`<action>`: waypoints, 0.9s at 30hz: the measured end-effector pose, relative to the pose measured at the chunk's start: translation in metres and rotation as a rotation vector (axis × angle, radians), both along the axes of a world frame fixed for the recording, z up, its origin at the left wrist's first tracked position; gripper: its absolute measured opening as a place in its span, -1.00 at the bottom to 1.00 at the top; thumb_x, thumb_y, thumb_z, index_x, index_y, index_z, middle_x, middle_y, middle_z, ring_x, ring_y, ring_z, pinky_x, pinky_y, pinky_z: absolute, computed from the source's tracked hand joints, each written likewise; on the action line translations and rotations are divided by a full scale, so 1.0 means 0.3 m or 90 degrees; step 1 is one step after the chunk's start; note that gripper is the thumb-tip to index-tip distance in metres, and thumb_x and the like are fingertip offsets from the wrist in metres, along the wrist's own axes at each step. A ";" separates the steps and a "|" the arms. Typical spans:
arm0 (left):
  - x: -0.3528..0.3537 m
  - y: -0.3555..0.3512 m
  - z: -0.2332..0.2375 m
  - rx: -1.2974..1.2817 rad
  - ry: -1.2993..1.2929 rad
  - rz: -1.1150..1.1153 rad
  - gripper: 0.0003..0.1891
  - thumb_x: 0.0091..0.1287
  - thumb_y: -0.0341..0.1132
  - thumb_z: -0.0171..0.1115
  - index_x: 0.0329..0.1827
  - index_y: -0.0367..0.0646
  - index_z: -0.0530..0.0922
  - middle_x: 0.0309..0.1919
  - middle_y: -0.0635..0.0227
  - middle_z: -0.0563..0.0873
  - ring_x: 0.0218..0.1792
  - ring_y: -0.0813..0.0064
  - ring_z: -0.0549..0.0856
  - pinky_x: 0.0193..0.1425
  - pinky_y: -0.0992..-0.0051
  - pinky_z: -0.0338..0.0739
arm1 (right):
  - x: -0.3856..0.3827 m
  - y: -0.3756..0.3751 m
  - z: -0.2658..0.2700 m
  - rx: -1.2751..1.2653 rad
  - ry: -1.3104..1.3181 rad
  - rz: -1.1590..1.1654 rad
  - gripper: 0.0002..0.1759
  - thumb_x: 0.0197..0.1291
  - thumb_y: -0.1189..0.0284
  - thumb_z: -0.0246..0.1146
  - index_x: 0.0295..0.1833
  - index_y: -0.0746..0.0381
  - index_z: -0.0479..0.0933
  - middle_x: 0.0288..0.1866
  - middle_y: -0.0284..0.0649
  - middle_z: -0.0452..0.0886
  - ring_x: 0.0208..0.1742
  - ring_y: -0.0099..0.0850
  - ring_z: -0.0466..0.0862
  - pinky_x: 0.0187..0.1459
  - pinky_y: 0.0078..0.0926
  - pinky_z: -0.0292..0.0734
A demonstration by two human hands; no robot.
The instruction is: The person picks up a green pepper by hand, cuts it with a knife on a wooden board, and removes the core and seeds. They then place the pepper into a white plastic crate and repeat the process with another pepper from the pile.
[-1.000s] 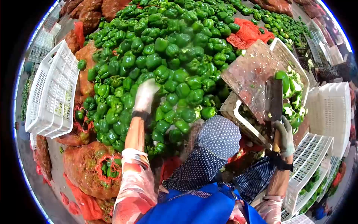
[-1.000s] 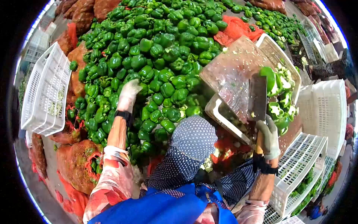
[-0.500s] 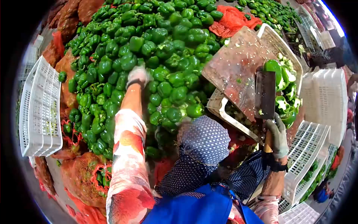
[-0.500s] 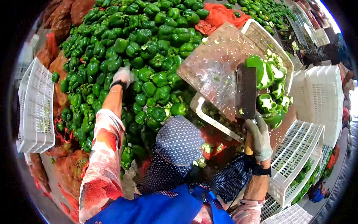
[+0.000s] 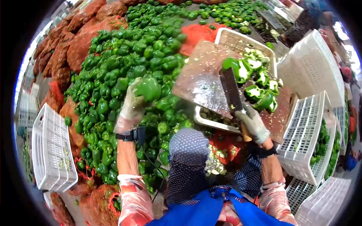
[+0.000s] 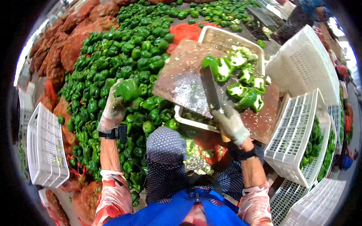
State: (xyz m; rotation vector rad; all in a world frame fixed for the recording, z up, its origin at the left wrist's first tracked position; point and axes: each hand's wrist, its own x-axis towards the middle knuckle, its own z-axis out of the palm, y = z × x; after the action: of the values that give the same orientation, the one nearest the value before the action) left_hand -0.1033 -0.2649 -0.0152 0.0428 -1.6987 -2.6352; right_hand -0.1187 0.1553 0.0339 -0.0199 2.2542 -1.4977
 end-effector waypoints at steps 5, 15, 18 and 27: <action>-0.186 0.346 0.129 0.002 -0.015 -0.080 -0.29 0.21 -0.45 0.27 0.46 -0.16 0.21 0.29 0.27 0.49 0.28 0.35 0.52 0.00 0.29 0.67 | 0.134 0.046 -0.005 0.036 0.004 0.005 -0.27 0.30 0.24 0.21 0.48 0.35 0.18 -0.22 -0.09 0.61 -0.26 -0.35 0.59 -0.22 -0.33 0.54; -0.258 0.569 0.042 -0.368 0.020 -0.154 -0.40 0.27 -0.42 0.39 0.37 -0.32 0.40 -0.23 0.37 0.71 -0.36 0.67 0.60 -0.30 0.59 0.55 | 0.198 0.013 0.086 0.086 0.243 0.064 -0.35 0.28 0.31 0.23 0.41 0.33 0.25 0.17 0.21 0.54 0.20 -0.05 0.59 0.19 -0.23 0.47; -0.252 0.579 0.016 -0.386 -0.065 -0.099 -0.34 0.32 -0.38 0.36 0.48 -0.24 0.31 -0.56 0.59 0.49 -0.56 0.72 0.46 -0.45 0.63 0.41 | 0.174 -0.021 0.159 0.114 0.105 0.088 -0.37 0.29 0.30 0.22 0.41 0.31 0.27 0.10 0.14 0.57 0.13 -0.11 0.62 0.15 -0.29 0.50; -0.297 0.575 -0.089 -0.462 -0.019 0.048 -0.16 0.07 -0.37 0.60 0.41 -0.25 0.31 0.05 0.26 0.60 -0.15 0.52 0.63 -0.19 0.55 0.60 | 0.149 -0.094 0.360 -0.039 0.318 -0.011 -0.43 0.27 0.41 0.23 0.36 0.34 0.32 -0.22 -0.03 0.64 -0.26 -0.19 0.66 -0.14 -0.28 0.55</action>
State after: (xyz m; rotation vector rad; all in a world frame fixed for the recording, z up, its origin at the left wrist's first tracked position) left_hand -0.1923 -0.0925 -0.0419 0.1354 -2.4772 -1.8253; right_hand -0.0740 0.1270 0.1420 -0.4401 2.5849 -1.7179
